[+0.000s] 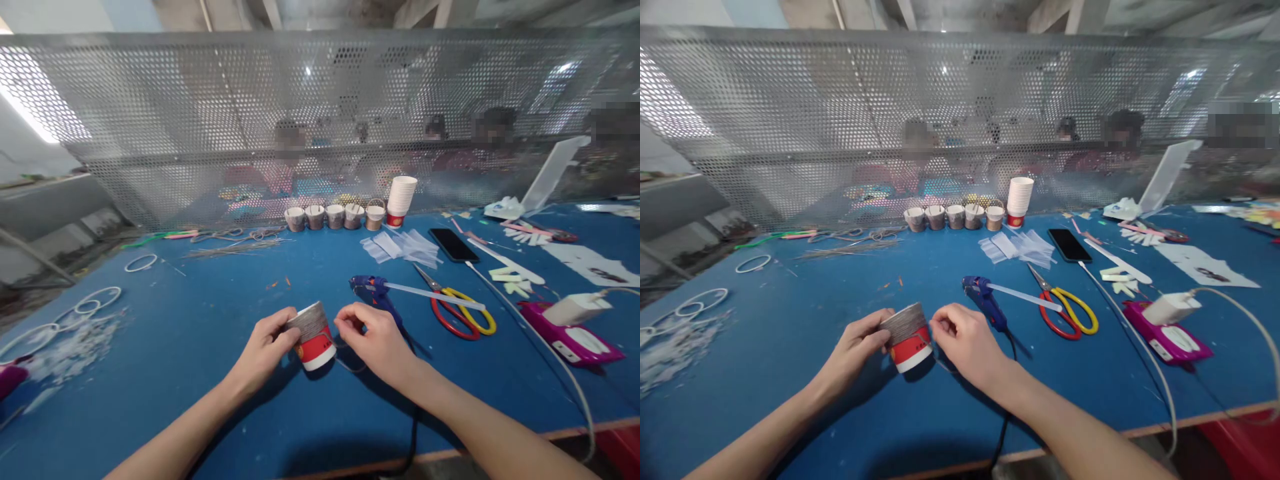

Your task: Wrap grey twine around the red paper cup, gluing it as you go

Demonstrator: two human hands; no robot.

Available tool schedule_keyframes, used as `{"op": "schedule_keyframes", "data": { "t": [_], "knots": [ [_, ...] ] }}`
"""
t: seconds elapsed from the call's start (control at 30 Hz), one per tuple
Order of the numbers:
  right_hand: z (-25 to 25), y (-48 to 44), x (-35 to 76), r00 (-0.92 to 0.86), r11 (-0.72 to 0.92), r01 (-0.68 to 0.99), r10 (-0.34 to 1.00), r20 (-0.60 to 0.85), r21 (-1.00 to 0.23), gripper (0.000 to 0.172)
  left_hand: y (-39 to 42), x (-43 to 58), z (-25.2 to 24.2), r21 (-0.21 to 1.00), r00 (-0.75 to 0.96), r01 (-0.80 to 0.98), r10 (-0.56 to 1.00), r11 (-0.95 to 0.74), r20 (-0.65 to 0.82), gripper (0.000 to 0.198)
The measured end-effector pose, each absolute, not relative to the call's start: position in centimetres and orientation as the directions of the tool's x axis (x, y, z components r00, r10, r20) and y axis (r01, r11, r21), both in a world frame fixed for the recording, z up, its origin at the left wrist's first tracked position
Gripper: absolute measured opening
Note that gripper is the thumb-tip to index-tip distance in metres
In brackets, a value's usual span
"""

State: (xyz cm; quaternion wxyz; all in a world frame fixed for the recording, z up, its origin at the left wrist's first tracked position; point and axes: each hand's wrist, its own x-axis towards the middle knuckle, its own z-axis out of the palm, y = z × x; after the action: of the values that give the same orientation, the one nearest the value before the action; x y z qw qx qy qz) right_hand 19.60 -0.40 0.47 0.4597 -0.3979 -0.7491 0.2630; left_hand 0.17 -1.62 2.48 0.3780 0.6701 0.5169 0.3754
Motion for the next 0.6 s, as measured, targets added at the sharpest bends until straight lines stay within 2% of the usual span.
{"op": "schedule_keyframes", "data": {
  "t": [0.17, 0.3, 0.47, 0.6],
  "knots": [
    [1.1, -0.1, 20.3, -0.225, 0.355, 0.239, 0.926, 0.304, -0.904, 0.015, -1.5, 0.0, 2.7, 0.892, 0.188, 0.407, 0.974, -0.194, 0.127, 0.030],
    [0.9, -0.3, 20.0, -0.302, 0.322, 0.228, 0.920, 0.248, -0.919, 0.014, -1.4, 0.2, 2.8, 0.824, 0.185, 0.525, 0.973, -0.214, 0.135, 0.020],
    [0.3, -0.8, 19.1, -0.366, 0.433, 0.277, 0.873, 0.322, -0.858, 0.006, -1.6, 0.4, 2.8, 0.765, 0.231, 0.597, 0.965, -0.242, 0.125, 0.014],
    [0.0, -1.1, 18.7, -0.375, 0.553, 0.325, 0.820, 0.432, -0.767, 0.013, -1.6, 0.5, 2.4, 0.738, 0.242, 0.616, 0.958, -0.275, 0.155, 0.013]
  ]
}}
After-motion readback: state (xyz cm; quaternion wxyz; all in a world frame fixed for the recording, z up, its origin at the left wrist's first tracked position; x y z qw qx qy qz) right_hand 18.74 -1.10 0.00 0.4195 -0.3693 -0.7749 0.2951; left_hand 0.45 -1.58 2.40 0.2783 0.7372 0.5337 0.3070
